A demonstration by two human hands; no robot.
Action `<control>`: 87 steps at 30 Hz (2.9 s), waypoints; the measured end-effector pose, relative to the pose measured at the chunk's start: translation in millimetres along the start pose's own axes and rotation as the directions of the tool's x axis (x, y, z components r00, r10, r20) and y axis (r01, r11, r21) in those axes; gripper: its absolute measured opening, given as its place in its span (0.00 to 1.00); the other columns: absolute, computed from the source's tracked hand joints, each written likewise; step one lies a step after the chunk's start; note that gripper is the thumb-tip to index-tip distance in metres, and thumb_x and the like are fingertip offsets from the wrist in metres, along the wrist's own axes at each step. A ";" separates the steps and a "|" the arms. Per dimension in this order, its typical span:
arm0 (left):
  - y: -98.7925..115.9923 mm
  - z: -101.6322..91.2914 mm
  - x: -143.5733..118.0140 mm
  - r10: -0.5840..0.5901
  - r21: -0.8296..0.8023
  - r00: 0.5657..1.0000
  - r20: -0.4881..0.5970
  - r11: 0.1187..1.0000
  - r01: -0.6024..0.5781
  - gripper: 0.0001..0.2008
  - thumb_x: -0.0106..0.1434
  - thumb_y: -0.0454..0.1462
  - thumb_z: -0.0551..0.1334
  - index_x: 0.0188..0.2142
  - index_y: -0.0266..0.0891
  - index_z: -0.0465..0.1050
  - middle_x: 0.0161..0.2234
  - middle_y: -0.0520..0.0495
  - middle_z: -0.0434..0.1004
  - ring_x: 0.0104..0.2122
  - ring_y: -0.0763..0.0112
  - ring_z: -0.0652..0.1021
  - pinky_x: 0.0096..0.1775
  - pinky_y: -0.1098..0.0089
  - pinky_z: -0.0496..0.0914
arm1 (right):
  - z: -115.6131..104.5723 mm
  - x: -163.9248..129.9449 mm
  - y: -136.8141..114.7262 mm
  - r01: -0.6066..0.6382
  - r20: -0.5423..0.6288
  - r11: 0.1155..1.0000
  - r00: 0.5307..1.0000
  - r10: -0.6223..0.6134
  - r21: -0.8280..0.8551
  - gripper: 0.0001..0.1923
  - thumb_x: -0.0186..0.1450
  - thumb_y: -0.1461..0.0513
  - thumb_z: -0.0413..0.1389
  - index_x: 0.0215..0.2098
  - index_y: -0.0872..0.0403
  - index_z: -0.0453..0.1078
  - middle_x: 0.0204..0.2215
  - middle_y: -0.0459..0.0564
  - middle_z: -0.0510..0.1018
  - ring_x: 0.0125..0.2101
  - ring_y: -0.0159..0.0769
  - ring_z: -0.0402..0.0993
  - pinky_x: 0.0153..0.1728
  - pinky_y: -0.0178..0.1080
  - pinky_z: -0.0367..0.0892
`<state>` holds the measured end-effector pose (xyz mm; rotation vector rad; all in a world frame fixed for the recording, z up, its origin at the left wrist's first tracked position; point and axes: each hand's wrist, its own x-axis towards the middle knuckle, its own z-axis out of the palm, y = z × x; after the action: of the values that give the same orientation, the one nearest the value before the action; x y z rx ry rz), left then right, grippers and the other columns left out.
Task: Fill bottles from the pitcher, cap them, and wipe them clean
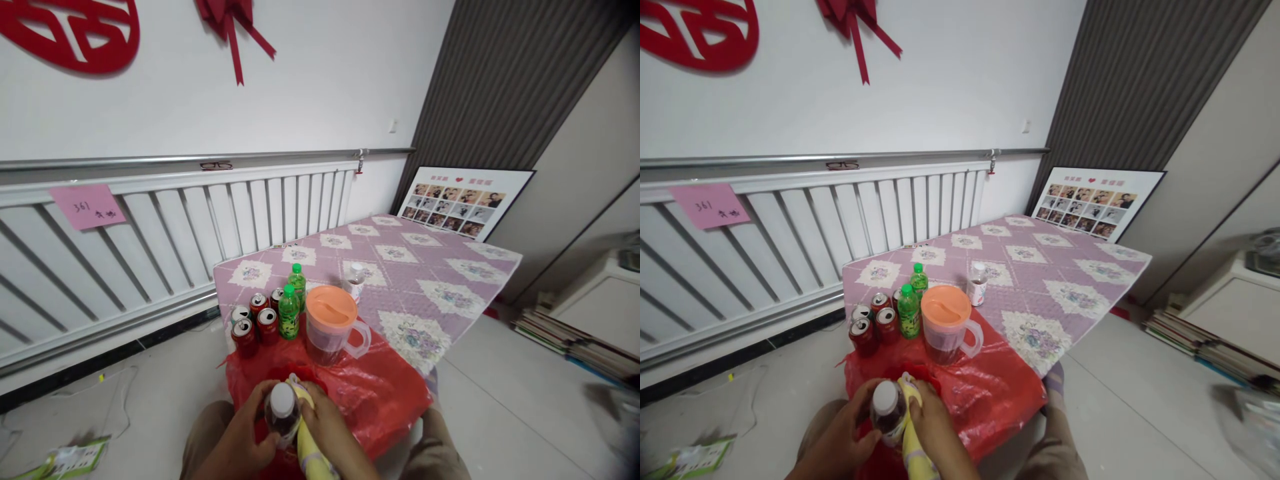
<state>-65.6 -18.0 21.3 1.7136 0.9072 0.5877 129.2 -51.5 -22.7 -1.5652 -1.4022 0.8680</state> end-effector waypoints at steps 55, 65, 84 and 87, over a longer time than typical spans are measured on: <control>-11.3 27.9 2.4 -0.026 -0.021 0.940 -0.340 1.000 0.020 0.28 0.47 0.31 0.64 0.50 0.38 0.66 0.50 0.38 0.73 0.50 0.52 0.75 0.50 0.54 0.72 | -13.4 -31.0 -36.0 0.090 -0.153 0.962 0.979 -0.133 -0.257 0.25 0.67 0.59 0.47 0.60 0.56 0.67 0.60 0.59 0.70 0.61 0.45 0.64 0.60 0.48 0.63; -6.5 27.3 7.0 -0.039 0.014 0.927 -0.372 0.999 0.048 0.34 0.45 0.31 0.66 0.54 0.38 0.63 0.57 0.37 0.69 0.57 0.53 0.71 0.59 0.55 0.65 | 3.1 -31.5 -1.8 -0.096 -0.036 0.967 0.995 0.090 -0.237 0.29 0.65 0.62 0.46 0.62 0.65 0.64 0.59 0.63 0.70 0.60 0.45 0.66 0.62 0.46 0.60; -1.9 8.9 12.5 0.161 0.123 0.973 -0.166 0.982 -0.141 0.39 0.45 0.27 0.62 0.59 0.40 0.63 0.56 0.40 0.70 0.58 0.54 0.70 0.61 0.55 0.63 | -4.9 -36.4 -20.9 0.098 -0.208 0.961 0.966 -0.155 -0.259 0.25 0.69 0.59 0.46 0.62 0.57 0.63 0.60 0.58 0.70 0.61 0.42 0.65 0.60 0.46 0.63; -5.3 17.5 16.7 0.199 0.115 0.955 -0.219 0.977 -0.177 0.31 0.45 0.28 0.63 0.51 0.40 0.66 0.49 0.42 0.73 0.51 0.55 0.75 0.56 0.55 0.69 | -6.6 -36.5 -26.4 0.146 -0.202 0.935 0.955 -0.219 -0.323 0.25 0.68 0.60 0.47 0.62 0.56 0.64 0.60 0.59 0.69 0.61 0.44 0.65 0.60 0.47 0.64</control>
<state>-44.0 -13.8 9.9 1.8566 0.9503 0.8979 119.5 -88.0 2.7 -1.6680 -1.5302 0.3500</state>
